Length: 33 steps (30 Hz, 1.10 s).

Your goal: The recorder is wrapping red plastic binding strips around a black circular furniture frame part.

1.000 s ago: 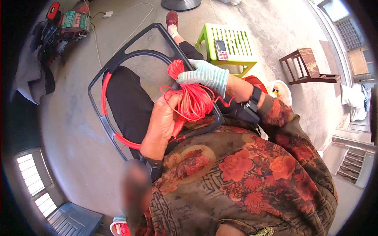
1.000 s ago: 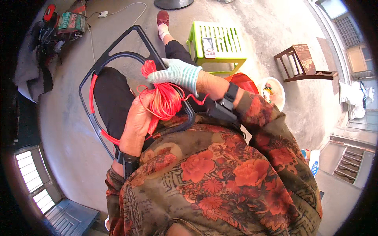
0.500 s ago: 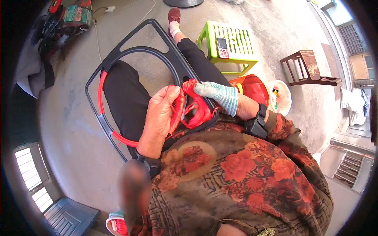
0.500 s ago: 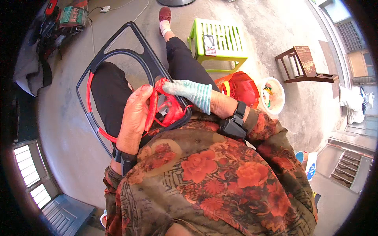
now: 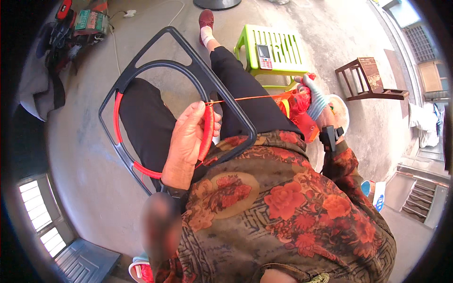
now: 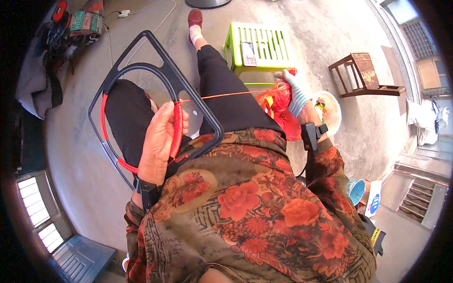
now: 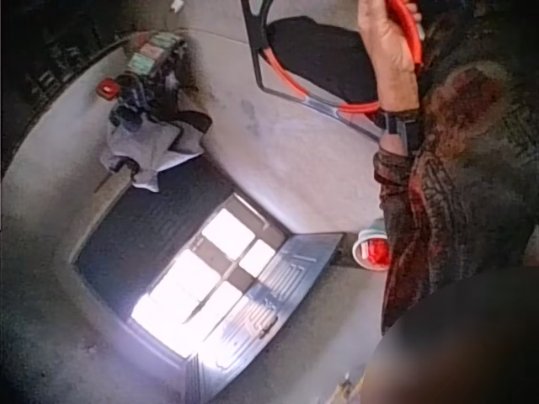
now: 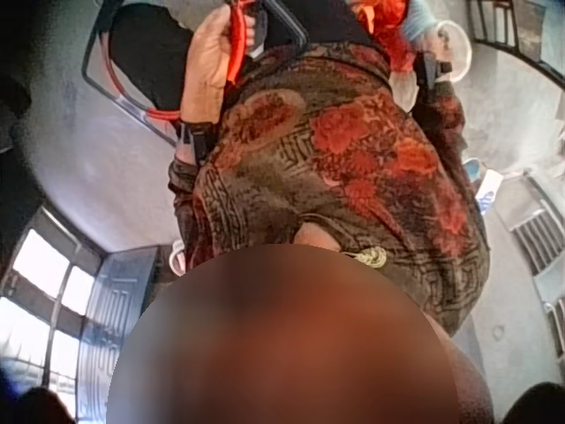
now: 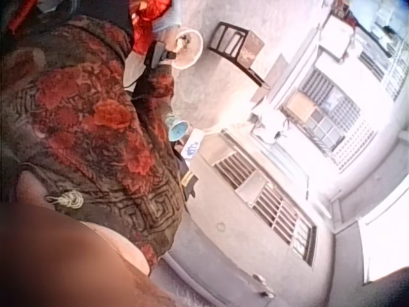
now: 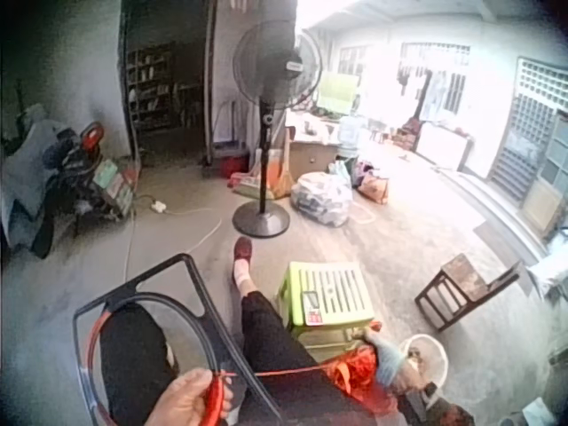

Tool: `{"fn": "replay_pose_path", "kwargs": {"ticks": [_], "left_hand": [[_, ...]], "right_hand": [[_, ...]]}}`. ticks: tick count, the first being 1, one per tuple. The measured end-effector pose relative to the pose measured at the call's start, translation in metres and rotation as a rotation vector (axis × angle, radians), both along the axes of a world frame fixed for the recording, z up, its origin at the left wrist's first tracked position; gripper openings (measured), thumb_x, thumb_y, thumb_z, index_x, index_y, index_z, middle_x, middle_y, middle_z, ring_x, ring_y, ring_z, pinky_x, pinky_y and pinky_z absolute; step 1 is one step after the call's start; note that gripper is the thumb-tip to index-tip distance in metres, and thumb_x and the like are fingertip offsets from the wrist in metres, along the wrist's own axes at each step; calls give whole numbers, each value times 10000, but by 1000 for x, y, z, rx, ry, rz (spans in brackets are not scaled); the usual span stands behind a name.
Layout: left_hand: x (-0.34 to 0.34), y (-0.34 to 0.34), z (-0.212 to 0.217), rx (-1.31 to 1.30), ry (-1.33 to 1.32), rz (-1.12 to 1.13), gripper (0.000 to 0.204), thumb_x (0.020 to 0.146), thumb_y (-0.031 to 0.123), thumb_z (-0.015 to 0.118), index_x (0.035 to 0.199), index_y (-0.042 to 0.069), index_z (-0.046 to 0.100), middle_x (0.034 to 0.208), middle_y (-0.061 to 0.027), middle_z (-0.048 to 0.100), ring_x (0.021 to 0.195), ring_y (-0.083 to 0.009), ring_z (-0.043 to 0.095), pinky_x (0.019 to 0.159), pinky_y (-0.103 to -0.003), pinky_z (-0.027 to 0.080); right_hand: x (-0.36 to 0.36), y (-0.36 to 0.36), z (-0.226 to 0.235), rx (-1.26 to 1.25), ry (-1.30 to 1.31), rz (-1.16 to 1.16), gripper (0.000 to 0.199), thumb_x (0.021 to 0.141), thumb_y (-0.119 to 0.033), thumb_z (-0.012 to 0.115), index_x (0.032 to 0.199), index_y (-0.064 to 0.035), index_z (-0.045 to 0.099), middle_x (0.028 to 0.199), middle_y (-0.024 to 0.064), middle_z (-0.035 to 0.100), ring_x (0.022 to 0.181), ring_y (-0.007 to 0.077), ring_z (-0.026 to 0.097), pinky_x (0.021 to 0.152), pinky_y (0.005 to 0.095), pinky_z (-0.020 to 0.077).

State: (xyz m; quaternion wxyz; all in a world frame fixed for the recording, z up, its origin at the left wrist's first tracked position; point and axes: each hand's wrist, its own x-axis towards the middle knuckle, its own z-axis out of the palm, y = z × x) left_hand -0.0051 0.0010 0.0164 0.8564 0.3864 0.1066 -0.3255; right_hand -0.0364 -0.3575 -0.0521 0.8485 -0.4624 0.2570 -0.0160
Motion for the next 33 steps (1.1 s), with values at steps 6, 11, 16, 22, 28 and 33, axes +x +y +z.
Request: {"fn": "replay_pose_path", "kwargs": {"ticks": [6, 11, 16, 22, 28, 33], "left_hand": [[0, 2, 8, 23, -4, 15, 122, 854, 179, 576, 862, 60, 555, 745, -116, 604, 610, -197, 575, 560, -303, 476], [-4, -2, 10, 72, -33, -28, 114, 853, 166, 570, 864, 54, 556, 743, -119, 603, 613, -199, 578, 568, -302, 485], [-6, 3, 4, 1, 24, -140, 151, 867, 190, 564, 917, 48, 546, 788, -124, 601, 658, -193, 579, 573, -295, 484], [-12, 10, -18, -257, 2, 19, 364, 837, 237, 619, 1107, 20, 509, 1024, -103, 589, 896, -216, 588, 742, -357, 506], [-10, 7, -18, -190, -49, 120, 307, 831, 137, 621, 1096, 17, 521, 1041, -86, 596, 941, -192, 595, 844, -336, 495], [-3, -3, -8, -36, -4, 89, 126, 839, 5, 557, 964, 10, 552, 915, -83, 617, 769, -152, 614, 685, -283, 528]], "right_hand": [[45, 46, 35, -732, 68, 278, 310, 754, -276, 667, 897, -9, 601, 833, 115, 618, 753, 204, 596, 683, 317, 479], [80, 123, 66, -1215, -278, 188, 405, 708, -327, 682, 1014, -80, 585, 844, 143, 606, 783, 243, 588, 712, 331, 472], [104, 193, 37, -107, -145, 495, 258, 806, -319, 586, 773, -63, 577, 650, 68, 590, 505, 184, 539, 465, 312, 435], [73, 191, 118, 229, 140, 701, 502, 786, -534, 505, 734, -40, 578, 595, 110, 571, 504, 208, 555, 459, 333, 448], [67, 207, 167, 301, 274, 571, 676, 748, -696, 480, 866, -36, 561, 623, 122, 566, 552, 209, 574, 521, 334, 489], [63, 196, 100, -110, -213, 692, 540, 787, -305, 645, 1206, -13, 471, 893, 72, 582, 768, 128, 567, 721, 288, 487]]}}
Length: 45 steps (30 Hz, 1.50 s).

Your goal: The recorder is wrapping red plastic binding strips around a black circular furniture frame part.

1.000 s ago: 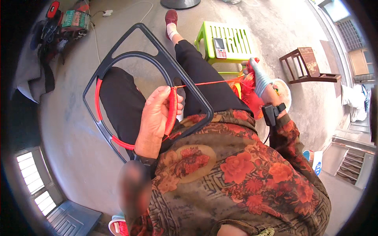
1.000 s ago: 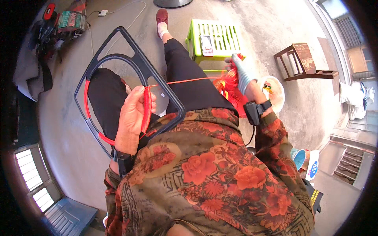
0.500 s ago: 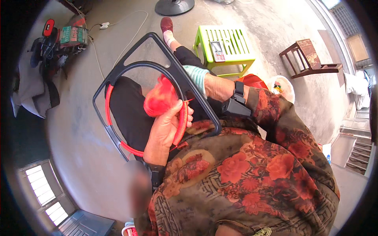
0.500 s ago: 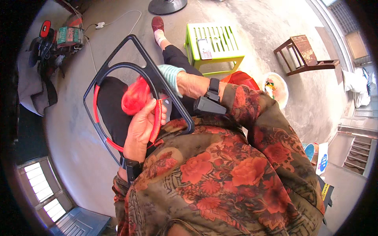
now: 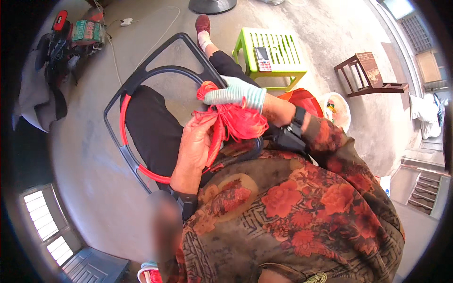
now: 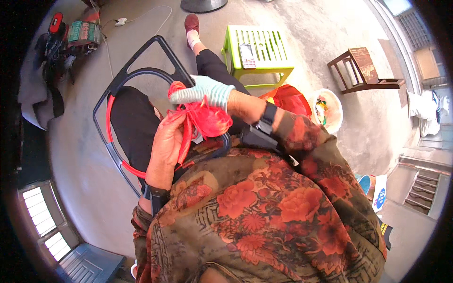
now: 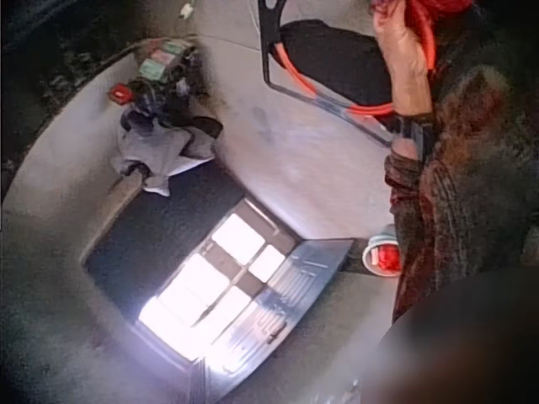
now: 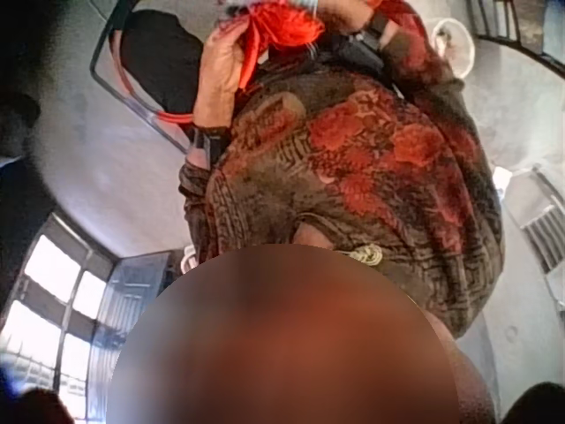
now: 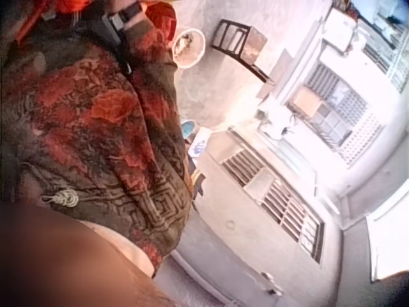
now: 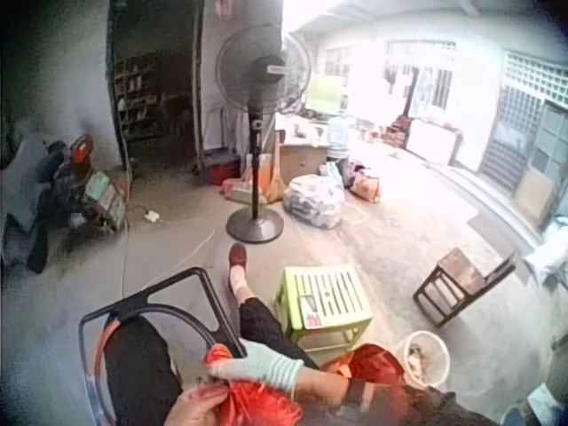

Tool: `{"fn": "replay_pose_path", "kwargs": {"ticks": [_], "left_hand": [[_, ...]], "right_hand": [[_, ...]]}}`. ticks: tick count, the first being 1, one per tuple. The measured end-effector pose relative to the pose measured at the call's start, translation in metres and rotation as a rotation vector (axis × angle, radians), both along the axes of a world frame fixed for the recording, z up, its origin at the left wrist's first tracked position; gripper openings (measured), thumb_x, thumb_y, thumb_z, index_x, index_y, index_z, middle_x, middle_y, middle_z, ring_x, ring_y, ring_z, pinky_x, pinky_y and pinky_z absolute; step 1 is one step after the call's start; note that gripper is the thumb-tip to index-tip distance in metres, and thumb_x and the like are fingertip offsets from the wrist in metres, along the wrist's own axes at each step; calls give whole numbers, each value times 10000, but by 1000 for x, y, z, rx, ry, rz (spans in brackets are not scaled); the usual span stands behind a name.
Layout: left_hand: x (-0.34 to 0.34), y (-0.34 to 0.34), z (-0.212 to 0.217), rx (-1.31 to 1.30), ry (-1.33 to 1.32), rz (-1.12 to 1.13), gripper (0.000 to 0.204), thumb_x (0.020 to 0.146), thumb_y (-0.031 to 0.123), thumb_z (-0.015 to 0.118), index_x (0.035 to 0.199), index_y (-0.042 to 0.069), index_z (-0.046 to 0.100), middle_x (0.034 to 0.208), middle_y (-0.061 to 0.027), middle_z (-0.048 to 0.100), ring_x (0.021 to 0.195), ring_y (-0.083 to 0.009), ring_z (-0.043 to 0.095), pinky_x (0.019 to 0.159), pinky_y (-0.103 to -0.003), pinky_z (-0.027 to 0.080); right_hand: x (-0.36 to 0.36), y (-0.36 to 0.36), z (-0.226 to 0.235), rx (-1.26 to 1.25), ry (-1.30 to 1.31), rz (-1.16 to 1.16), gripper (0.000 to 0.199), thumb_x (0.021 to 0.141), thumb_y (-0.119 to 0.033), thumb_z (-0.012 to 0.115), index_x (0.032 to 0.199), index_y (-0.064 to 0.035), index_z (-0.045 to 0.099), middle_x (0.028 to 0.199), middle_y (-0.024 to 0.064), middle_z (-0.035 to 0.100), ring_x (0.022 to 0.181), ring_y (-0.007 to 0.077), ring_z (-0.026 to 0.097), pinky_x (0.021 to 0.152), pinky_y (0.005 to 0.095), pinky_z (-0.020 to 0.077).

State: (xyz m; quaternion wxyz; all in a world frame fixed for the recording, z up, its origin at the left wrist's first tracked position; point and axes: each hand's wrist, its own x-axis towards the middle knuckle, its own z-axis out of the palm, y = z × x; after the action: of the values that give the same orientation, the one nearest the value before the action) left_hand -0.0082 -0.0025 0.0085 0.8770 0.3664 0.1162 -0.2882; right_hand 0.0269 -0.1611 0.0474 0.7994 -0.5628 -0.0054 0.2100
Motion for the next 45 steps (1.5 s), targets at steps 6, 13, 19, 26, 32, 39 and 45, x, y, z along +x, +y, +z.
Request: {"fn": "replay_pose_path", "kwargs": {"ticks": [6, 13, 19, 26, 32, 39, 45], "left_hand": [[4, 5, -11, -73, -68, -6, 89, 836, 9, 548, 919, 11, 581, 889, -59, 621, 783, -141, 594, 713, -269, 495], [1, -1, 0, -22, -32, -10, 63, 856, 84, 570, 870, 26, 592, 802, -37, 616, 705, -108, 589, 662, -238, 497], [2, 3, 4, 65, -57, -109, 123, 885, 155, 545, 825, 49, 564, 738, -61, 606, 576, -117, 568, 515, -232, 493], [5, 3, -6, 99, -20, -140, 175, 882, 225, 550, 894, 51, 560, 761, -96, 602, 623, -173, 580, 555, -290, 486], [7, 2, 3, 69, -13, -107, 144, 867, 218, 562, 887, 76, 564, 753, -105, 603, 624, -191, 582, 548, -297, 481], [1, 2, 8, 72, -15, -144, 145, 863, 210, 565, 881, 66, 559, 758, -112, 604, 621, -201, 578, 552, -305, 477], [1, 3, -2, -47, 157, -218, 206, 867, 225, 574, 934, 31, 558, 793, -131, 624, 649, -205, 613, 533, -303, 514]], "right_hand": [[-42, -18, -6, -294, 144, 108, 308, 745, -109, 687, 1030, -17, 614, 893, 19, 625, 802, 85, 558, 729, 236, 456], [-59, -24, -15, 108, 291, 144, 341, 799, -249, 644, 1047, -21, 593, 953, 53, 638, 849, 125, 589, 787, 265, 460], [-47, -80, -56, 373, 394, -393, 285, 809, -258, 636, 985, -54, 542, 982, 112, 610, 907, 229, 610, 825, 377, 503], [-53, -193, -96, 586, 197, -520, 347, 841, -197, 616, 1076, 27, 492, 726, -2, 507, 561, 65, 453, 487, 178, 377], [-31, -135, -57, -202, 213, -599, 338, 839, -335, 610, 1023, -53, 568, 749, 10, 533, 622, 100, 493, 568, 212, 423], [29, -53, -46, -702, -316, -459, 372, 749, -323, 665, 936, -14, 577, 852, 88, 611, 772, 173, 571, 721, 285, 459], [38, -6, -56, 315, 389, 80, 410, 844, -421, 552, 920, -22, 603, 701, 70, 606, 536, 186, 531, 539, 306, 455]]}}
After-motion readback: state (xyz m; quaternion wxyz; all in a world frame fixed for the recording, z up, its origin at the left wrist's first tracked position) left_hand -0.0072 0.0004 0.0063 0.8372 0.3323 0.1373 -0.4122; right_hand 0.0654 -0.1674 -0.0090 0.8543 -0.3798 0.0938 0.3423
